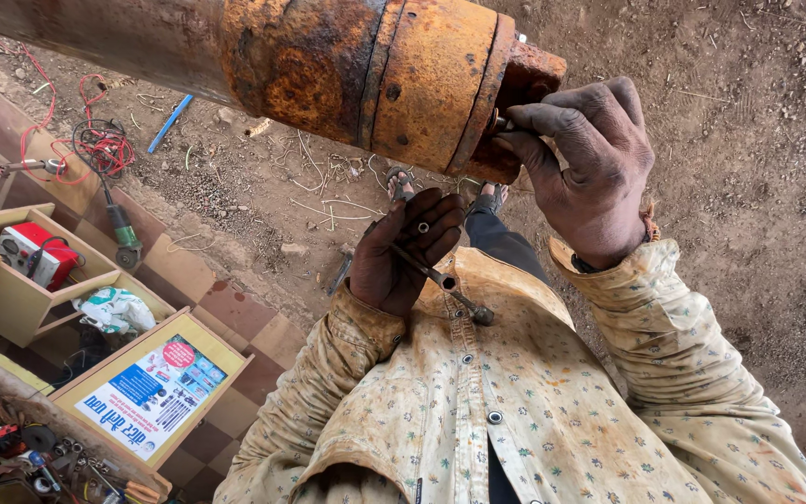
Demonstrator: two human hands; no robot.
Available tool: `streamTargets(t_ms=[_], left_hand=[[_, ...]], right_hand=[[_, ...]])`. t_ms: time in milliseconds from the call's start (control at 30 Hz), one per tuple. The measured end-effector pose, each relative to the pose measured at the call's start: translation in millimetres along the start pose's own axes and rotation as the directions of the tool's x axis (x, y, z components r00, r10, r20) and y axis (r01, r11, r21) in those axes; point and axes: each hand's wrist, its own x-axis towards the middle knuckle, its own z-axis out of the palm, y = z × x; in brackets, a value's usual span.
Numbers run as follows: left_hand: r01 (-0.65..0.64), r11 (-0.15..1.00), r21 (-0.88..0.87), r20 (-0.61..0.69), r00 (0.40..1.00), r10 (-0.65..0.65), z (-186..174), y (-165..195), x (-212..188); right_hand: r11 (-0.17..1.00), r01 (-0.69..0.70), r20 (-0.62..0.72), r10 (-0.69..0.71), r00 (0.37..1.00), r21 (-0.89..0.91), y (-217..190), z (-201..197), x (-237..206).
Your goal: The person inserts bolts into a large rusty pipe and tightens them with a T-handle wrench. They repeatedly pick up bolts, insert them into holes on the pipe, and use the wrench to secure them. The person also picks up pliers from a nearby table.
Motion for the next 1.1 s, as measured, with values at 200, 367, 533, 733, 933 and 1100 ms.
streamTargets(t_ms=[200, 367, 533, 733, 933, 1100], left_hand=[[0.001, 1.000, 0.003, -0.016, 1.000, -0.001, 1.3, 0.4, 0.5], [-0.004, 1.000, 0.002, -0.010, 1.000, 0.004, 0.4, 0.2, 0.6], [-0.002, 1.000, -0.008, 0.000, 1.000, 0.002, -0.6, 1.1, -0.6], [-0.012, 1.000, -0.008, -0.004, 1.000, 0.012, -2.0, 0.9, -1.1], [-0.010, 1.000, -0.002, 0.010, 1.000, 0.010, -1.0, 1.4, 0.2], [-0.001, 1.000, 0.002, -0.002, 1.000, 0.001, -1.5, 2.8, -1.8]], right_hand=[[0.998, 0.048, -0.004, -0.048, 0.999, -0.031, 1.1, 3.1, 0.3], [0.996, 0.070, -0.001, -0.070, 0.998, -0.052, 1.7, 5.3, -4.4], [0.997, 0.049, -0.048, -0.052, 0.997, -0.062, 3.7, 8.3, 0.3], [0.976, -0.147, -0.046, 0.156, 0.987, 0.158, -10.2, -3.6, 3.4], [0.942, -0.253, -0.015, 0.263, 0.965, 0.219, -18.5, 0.1, 3.9], [0.989, -0.130, -0.045, 0.134, 0.990, 0.075, -15.5, 3.0, 2.6]])
